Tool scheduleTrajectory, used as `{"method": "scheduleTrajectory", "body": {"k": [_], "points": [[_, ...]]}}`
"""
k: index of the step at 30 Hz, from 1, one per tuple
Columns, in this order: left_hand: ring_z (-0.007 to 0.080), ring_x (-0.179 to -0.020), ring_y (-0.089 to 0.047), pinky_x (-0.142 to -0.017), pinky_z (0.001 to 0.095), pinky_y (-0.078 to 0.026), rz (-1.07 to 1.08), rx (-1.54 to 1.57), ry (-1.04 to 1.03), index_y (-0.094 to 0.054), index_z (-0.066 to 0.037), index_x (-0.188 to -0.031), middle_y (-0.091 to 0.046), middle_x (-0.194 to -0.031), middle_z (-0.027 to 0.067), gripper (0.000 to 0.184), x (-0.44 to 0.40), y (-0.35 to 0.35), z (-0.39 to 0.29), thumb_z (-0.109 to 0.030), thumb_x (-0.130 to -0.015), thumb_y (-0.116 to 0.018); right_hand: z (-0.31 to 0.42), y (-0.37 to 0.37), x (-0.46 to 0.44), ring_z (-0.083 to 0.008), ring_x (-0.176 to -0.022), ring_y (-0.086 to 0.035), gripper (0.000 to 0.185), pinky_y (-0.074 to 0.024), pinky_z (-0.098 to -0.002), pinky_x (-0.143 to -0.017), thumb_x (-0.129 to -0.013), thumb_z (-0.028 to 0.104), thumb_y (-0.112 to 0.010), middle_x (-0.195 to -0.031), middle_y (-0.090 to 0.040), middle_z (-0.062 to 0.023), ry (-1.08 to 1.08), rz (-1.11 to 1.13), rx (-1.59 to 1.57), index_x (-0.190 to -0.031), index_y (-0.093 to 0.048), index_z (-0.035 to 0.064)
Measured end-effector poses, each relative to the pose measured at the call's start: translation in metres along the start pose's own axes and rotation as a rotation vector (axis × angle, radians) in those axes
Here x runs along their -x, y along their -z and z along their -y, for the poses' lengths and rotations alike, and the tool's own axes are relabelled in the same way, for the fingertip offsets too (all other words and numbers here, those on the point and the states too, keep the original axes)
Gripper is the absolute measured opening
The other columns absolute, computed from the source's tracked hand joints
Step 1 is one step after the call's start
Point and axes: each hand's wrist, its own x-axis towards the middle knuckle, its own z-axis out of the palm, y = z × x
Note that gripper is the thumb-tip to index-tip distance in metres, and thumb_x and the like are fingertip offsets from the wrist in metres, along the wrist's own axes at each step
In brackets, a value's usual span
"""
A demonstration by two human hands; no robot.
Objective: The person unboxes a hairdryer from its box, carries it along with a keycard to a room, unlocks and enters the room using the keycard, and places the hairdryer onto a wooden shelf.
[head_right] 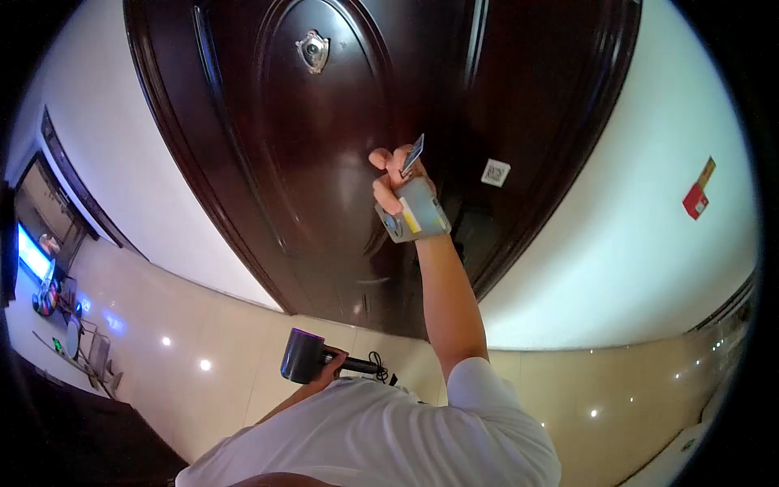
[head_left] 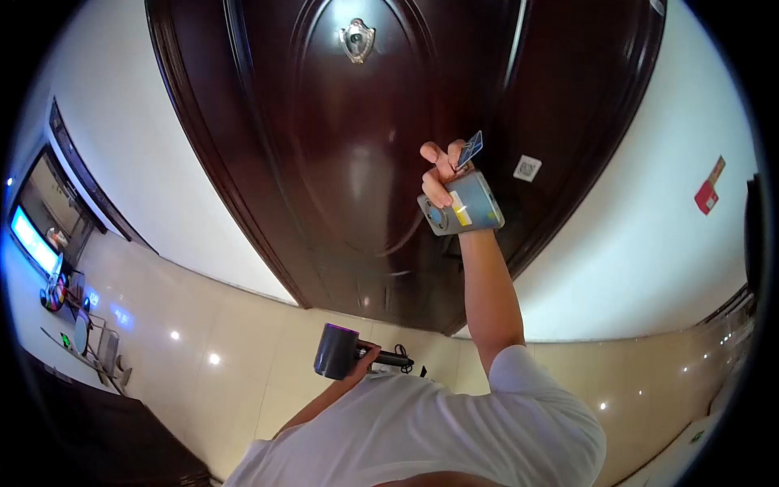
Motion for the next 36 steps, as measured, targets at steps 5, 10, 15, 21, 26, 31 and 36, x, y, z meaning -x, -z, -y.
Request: {"method": "scheduleTrajectory", "body": {"k": [5, 10, 15, 21, 26, 31, 36], "points": [[0.0054, -0.057, -0.047, -0.053, 0.0228, -0.038, 0.062, 0.062, 0.295, -0.066, -0.009, -0.082, -0.055, -0.064, -0.004, 0.019, -0.049, -0.002, -0.015, -0.027, -0.085, -0.072, 0.005, 0.039, -0.013, -0.0178, -0.055, -0.052, 0.013, -0.0436, -0.031, -0.054, -0.095, 0.019, -0.054, -0.107, -0.041, -0.0101, -0.134, 0.106, -0.016, -0.092, -0.049, 0.0077], [0.0088, -0.05, -0.045, -0.047, 0.0274, -0.037, 0.18, -0.172, 0.124, -0.06, -0.012, -0.076, -0.053, -0.06, -0.0035, 0.035, -0.064, -0.01, -0.035, -0.043, -0.08, -0.075, 0.003, 0.055, 0.006, -0.0154, -0.044, -0.051, 0.024, -0.0419, -0.0254, -0.036, -0.095, 0.02, -0.055, -0.095, -0.047, -0.0063, -0.046, -0.245, 0.07, -0.077, -0.049, 0.0061], [0.012, -0.058, -0.052, -0.053, 0.0283, -0.042, 0.16, 0.048, 0.428, -0.065, -0.012, -0.085, -0.057, -0.065, -0.0012, 0.032, -0.081, -0.046, -0.015, -0.04, -0.077, -0.079, -0.016, 0.053, 0.005, -0.0136, -0.052, -0.053, 0.011, -0.0441, -0.0218, -0.043, -0.089, 0.014, -0.064, -0.102, -0.045, -0.0058, -0.22, -0.113, -0.048, -0.096, -0.059, 0.0078], [0.0129, -0.061, -0.053, -0.058, 0.0292, -0.043, 0.051, 0.096, 0.388, -0.066, -0.012, -0.086, -0.058, -0.067, -0.0001, 0.032, -0.09, -0.057, 0.002, -0.039, -0.076, -0.08, -0.003, 0.067, 0.008, -0.0144, -0.05, -0.053, 0.014, -0.0439, -0.0232, -0.042, -0.086, 0.014, -0.067, -0.105, -0.049, -0.0066, -0.232, -0.318, -0.027, -0.095, -0.059, 0.0078], [0.0137, -0.064, -0.055, -0.061, 0.03, -0.045, -0.021, 0.122, 0.37, -0.066, -0.012, -0.086, -0.059, -0.069, 0.0008, 0.033, -0.08, -0.059, 0.023, -0.038, -0.075, -0.081, -0.007, 0.064, 0.007, -0.0119, -0.045, -0.048, 0.019, -0.0385, -0.0211, -0.038, -0.092, 0.027, -0.062, -0.1, -0.049, -0.0066, -0.134, -0.446, 0.217, -0.087, -0.055, 0.01], [0.015, -0.068, -0.056, -0.066, 0.0315, -0.046, -0.074, 0.122, 0.383, -0.065, -0.01, -0.084, -0.061, -0.071, 0.0028, 0.032, -0.078, -0.059, 0.033, -0.036, -0.075, -0.081, -0.013, 0.072, 0.013, -0.0139, -0.044, -0.049, 0.019, -0.0418, -0.0233, -0.037, -0.095, 0.027, -0.056, -0.099, -0.049, -0.0077, -0.165, -0.291, 0.252, -0.088, -0.052, 0.0093], [0.0162, -0.071, -0.058, -0.069, 0.0337, -0.047, -0.082, 0.143, 0.245, -0.064, -0.006, -0.078, -0.062, -0.072, 0.0044, 0.027, -0.072, -0.05, 0.067, -0.029, -0.078, -0.078, -0.003, 0.074, 0.016, -0.0136, -0.045, -0.051, 0.014, -0.0438, -0.0232, -0.037, -0.094, 0.018, -0.058, -0.101, -0.047, -0.0096, -0.152, -0.418, 0.227, -0.086, -0.052, 0.0072]]}}
